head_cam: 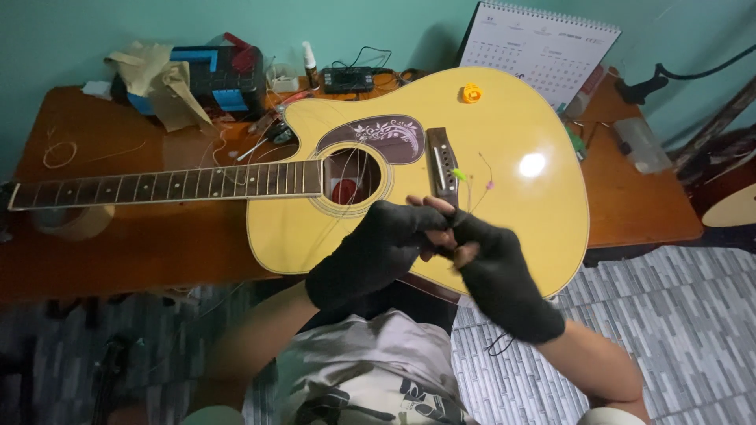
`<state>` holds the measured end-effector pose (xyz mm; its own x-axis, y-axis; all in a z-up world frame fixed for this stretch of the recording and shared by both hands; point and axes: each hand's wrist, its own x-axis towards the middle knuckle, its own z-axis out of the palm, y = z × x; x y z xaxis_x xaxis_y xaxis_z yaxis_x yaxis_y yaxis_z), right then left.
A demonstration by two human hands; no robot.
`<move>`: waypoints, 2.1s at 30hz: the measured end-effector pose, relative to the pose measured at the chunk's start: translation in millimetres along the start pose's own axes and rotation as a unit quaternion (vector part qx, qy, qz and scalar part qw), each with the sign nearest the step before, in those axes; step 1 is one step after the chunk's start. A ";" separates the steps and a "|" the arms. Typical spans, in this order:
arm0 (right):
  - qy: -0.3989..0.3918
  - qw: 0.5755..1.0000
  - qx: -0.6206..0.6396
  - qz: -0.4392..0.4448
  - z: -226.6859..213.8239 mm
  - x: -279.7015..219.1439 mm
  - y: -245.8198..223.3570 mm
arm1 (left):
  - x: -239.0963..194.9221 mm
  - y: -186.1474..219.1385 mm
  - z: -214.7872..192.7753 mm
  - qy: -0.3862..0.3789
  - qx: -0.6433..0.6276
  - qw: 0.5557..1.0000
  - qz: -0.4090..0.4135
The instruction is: The person threads a new guitar string through the bridge of an acoustic guitar, pulls it taut, and secures it by winding it around the bridge pin. The process is repeated for multiple strings.
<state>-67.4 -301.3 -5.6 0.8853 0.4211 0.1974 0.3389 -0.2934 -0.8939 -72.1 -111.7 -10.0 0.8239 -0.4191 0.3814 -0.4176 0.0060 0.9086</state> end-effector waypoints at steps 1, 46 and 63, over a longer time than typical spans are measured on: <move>0.031 0.994 0.100 0.001 4.4 -4.2 -14.4 | 0.7 8.0 1.6 0.003 0.039 0.999 0.013; 0.019 0.965 0.257 0.058 79.2 -19.3 0.5 | -101.1 26.4 -33.9 0.094 0.256 0.960 0.059; -0.157 0.952 0.258 0.043 67.0 32.1 5.0 | -60.8 25.0 -52.0 0.161 -0.201 0.954 -0.157</move>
<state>-58.6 -231.7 -30.8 0.7362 0.6743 0.0578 -0.0031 0.0887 -0.9961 -112.7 -38.8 -1.6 0.9861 -0.1574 0.0534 -0.0038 0.3000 0.9539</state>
